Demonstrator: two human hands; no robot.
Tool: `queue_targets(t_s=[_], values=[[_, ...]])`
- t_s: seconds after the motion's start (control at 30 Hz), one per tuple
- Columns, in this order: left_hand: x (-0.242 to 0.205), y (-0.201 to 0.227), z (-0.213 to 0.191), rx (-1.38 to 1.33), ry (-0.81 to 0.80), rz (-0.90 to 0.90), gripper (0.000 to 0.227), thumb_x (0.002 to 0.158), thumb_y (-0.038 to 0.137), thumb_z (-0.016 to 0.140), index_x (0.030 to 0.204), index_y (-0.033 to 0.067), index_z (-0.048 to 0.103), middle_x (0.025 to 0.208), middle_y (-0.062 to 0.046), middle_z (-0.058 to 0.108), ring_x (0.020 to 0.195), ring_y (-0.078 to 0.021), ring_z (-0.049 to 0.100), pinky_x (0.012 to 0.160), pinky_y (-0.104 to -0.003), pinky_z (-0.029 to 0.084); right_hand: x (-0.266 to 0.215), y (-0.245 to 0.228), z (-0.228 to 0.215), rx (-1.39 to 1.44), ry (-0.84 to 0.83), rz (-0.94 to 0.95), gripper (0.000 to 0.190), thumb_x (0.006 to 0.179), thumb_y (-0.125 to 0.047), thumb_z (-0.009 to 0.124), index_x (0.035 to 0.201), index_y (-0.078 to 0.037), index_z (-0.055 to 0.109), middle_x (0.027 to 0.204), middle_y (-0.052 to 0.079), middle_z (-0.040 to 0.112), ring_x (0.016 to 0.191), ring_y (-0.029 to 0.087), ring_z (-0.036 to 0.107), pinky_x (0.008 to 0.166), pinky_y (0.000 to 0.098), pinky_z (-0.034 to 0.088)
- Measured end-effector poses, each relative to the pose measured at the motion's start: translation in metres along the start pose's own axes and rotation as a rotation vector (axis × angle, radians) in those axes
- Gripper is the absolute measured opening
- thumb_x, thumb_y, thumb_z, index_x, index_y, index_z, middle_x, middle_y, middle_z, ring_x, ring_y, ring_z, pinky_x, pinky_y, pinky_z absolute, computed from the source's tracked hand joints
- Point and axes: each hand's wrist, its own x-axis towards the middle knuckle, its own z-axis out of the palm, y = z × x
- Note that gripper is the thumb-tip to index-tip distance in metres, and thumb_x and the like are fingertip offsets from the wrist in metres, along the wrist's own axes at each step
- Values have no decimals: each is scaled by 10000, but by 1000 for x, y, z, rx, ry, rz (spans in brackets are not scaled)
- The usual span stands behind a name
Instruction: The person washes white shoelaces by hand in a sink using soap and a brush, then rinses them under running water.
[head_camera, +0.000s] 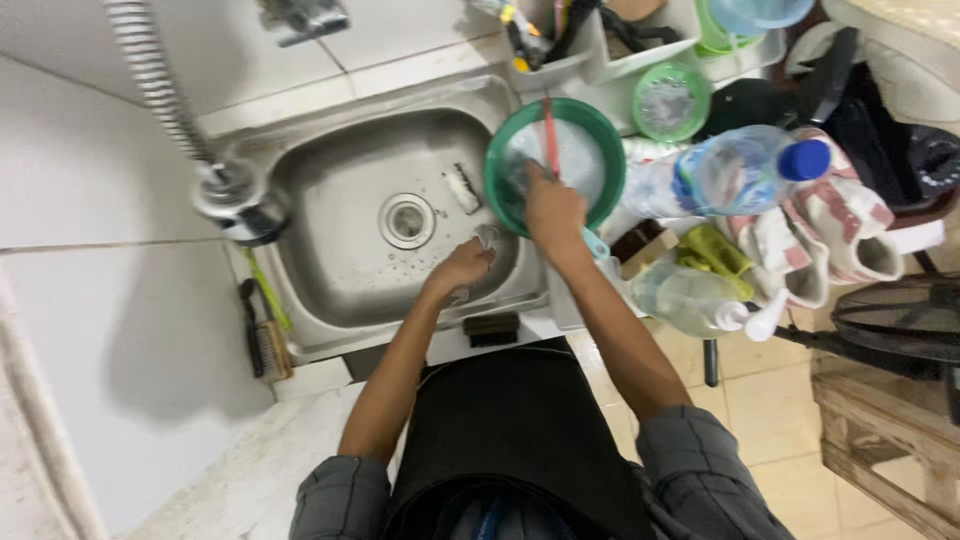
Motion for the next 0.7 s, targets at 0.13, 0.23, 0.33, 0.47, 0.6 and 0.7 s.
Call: queue_targets(t_s=[0.13,0.23,0.33,0.47,0.6,0.7], values=[[31,-6,10,72,-13,72,653,1106,277,501,1602,-147,522,1325,-360,740,1265,-477,727,1036,-604,563,0,-8,-9,16,-25,12,529,1133,-266,593,1657,-323,556,1236,211,777,1096,441,815,894,592,649],[-3,25,-4,106,0,79,588,1141,270,494,1509,-174,612,1155,-310,798,1112,-419,787,969,-547,592,-11,-11,-22,26,-18,-42,547,1137,-261,566,1682,-283,532,1191,235,779,1038,454,825,892,595,651],[-37,46,-27,200,16,88,421,1092,224,564,1249,-99,784,941,-261,829,971,-407,824,872,-521,603,-19,-9,-36,60,-16,-39,530,1162,-331,569,1678,-217,527,1218,232,759,1046,464,815,897,595,642],[-18,11,-37,191,77,86,538,1163,335,496,1428,-86,702,1210,-344,759,1179,-476,725,1005,-591,548,-17,-3,-27,23,41,7,509,1177,-359,568,1665,-250,474,1274,218,764,1072,458,816,940,603,640],[-31,43,-45,194,-74,120,717,1086,185,474,1708,-145,335,1782,-395,296,1703,-513,179,1374,-644,170,-1,6,0,-1,109,42,423,1217,-336,443,1624,-220,419,1405,228,711,1027,460,823,876,588,636],[-39,58,-48,170,-31,152,787,1179,427,408,1723,-132,304,1734,-418,352,1648,-526,314,1339,-652,268,0,8,3,-79,176,66,466,1217,-385,454,1651,-221,411,1492,218,688,1016,466,827,872,614,639]])
